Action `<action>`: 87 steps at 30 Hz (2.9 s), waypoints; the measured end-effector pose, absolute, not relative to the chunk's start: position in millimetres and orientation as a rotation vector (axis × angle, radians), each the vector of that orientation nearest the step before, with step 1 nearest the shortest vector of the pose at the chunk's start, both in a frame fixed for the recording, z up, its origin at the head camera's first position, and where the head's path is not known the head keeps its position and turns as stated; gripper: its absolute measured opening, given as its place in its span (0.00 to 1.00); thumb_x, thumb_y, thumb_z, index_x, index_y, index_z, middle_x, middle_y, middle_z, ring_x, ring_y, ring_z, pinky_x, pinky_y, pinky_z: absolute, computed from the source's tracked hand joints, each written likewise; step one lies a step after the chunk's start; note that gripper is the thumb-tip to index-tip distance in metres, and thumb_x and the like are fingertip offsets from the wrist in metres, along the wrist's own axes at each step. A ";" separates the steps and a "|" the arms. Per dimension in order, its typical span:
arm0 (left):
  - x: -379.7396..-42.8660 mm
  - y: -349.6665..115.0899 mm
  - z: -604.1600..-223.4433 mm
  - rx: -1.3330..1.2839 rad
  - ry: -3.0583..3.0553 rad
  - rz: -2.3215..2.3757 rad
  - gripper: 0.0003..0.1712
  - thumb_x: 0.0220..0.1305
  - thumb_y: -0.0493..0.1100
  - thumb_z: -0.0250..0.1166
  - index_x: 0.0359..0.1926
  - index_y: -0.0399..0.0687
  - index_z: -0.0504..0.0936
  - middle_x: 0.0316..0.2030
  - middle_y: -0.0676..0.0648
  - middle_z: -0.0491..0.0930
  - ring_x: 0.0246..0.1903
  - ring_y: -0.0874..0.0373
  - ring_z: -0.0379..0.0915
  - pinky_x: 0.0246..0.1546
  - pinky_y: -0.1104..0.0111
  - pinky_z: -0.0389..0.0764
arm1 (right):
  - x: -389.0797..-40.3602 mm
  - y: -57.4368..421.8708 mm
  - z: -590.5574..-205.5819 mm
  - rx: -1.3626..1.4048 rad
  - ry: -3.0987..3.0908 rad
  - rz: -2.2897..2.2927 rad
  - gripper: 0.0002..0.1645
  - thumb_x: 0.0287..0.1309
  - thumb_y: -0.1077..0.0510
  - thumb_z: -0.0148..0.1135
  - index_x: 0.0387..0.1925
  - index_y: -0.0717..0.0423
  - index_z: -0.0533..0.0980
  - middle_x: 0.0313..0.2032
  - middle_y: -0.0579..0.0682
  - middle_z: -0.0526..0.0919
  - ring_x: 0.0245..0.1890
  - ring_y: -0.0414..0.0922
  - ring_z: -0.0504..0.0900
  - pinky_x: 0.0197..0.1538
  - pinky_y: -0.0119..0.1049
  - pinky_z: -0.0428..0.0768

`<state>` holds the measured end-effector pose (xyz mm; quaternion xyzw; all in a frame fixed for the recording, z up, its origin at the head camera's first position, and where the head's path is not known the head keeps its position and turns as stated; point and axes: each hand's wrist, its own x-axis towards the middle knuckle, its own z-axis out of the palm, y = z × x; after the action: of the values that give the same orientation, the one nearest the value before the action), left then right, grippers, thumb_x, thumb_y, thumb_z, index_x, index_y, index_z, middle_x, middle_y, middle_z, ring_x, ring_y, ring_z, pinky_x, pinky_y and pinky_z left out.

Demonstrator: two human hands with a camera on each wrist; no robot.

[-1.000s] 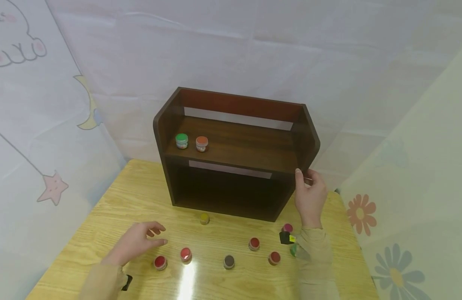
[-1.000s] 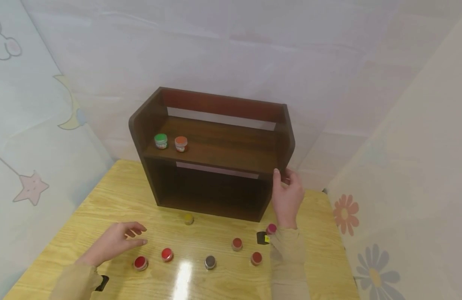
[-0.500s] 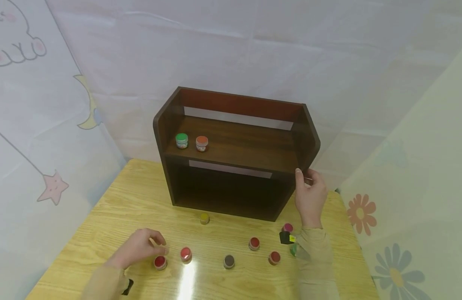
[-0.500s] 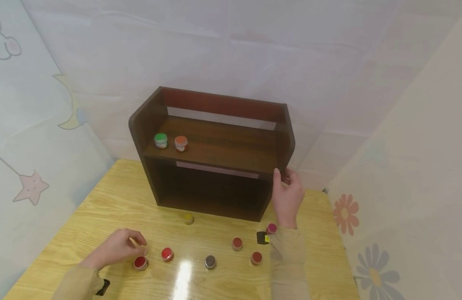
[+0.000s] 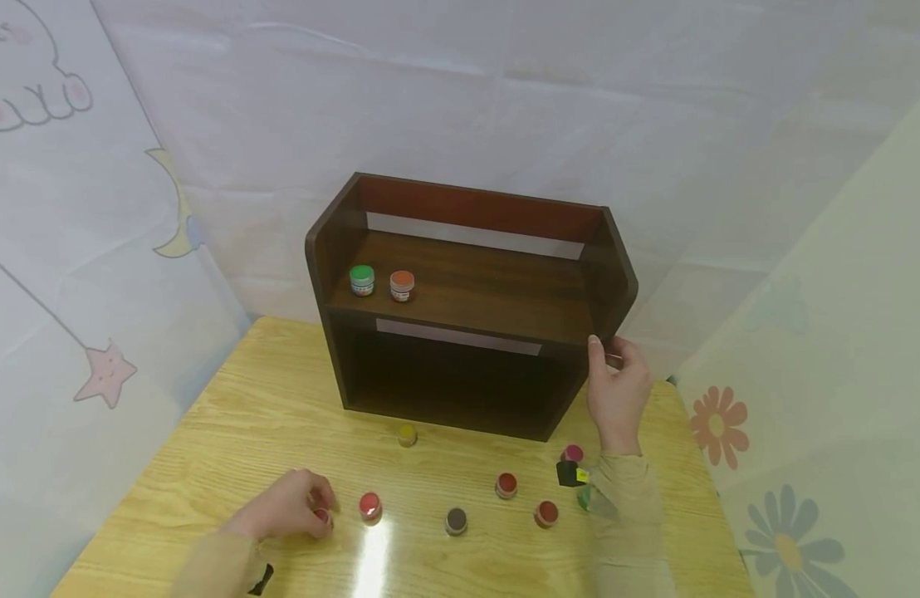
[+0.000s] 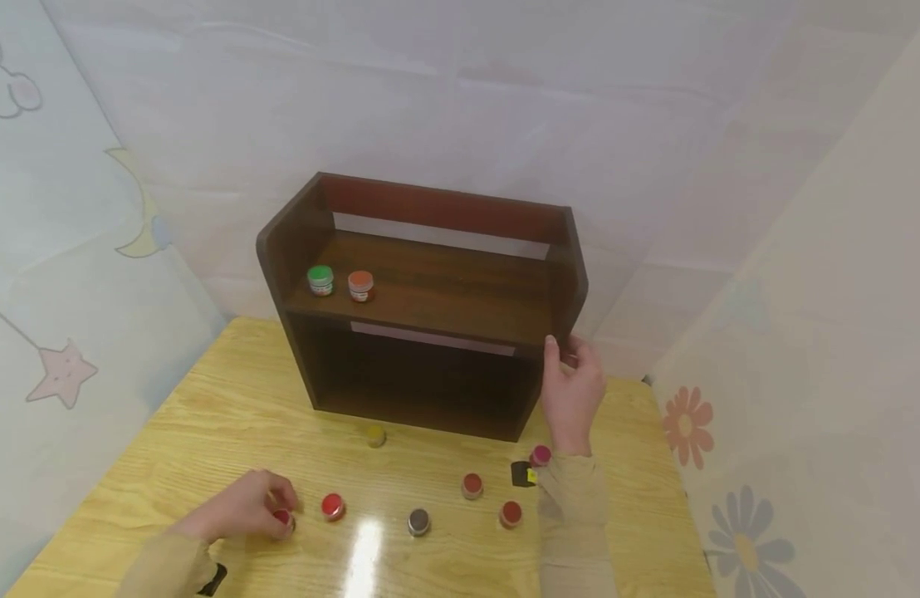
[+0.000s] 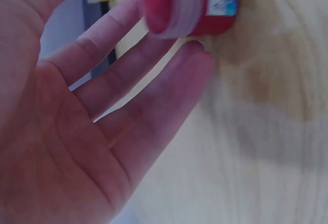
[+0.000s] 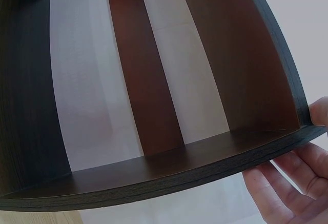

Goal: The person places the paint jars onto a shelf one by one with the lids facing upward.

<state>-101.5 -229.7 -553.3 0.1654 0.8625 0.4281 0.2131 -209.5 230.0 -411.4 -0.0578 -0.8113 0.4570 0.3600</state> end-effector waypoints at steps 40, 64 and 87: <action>-103.8 -221.8 -552.7 0.539 2.631 1.113 0.08 0.53 0.32 0.70 0.30 0.50 0.86 0.25 0.59 0.77 0.26 0.66 0.70 0.27 0.71 0.73 | -210.0 230.3 -411.7 -0.152 -2.095 1.178 0.21 0.69 0.51 0.64 0.44 0.69 0.83 0.41 0.61 0.84 0.39 0.55 0.85 0.41 0.26 0.74; -114.1 -212.6 -546.8 0.487 2.789 1.053 0.06 0.61 0.34 0.73 0.37 0.48 0.85 0.27 0.58 0.76 0.28 0.62 0.68 0.28 0.70 0.72 | -209.4 230.7 -411.1 -0.154 -2.102 1.192 0.21 0.70 0.51 0.63 0.46 0.69 0.83 0.42 0.61 0.84 0.40 0.55 0.85 0.41 0.29 0.74; -124.7 -197.3 -529.3 0.623 2.909 1.173 0.12 0.60 0.32 0.74 0.45 0.43 0.86 0.39 0.52 0.83 0.36 0.61 0.80 0.34 0.69 0.83 | -209.0 231.1 -411.9 -0.145 -2.112 1.173 0.22 0.70 0.51 0.63 0.46 0.70 0.82 0.42 0.62 0.83 0.40 0.56 0.84 0.42 0.30 0.74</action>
<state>-124.7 -197.3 -529.3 0.1949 0.9092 0.3667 -0.0283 -209.0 231.1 -411.9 -0.0561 -0.8165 0.4535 0.3529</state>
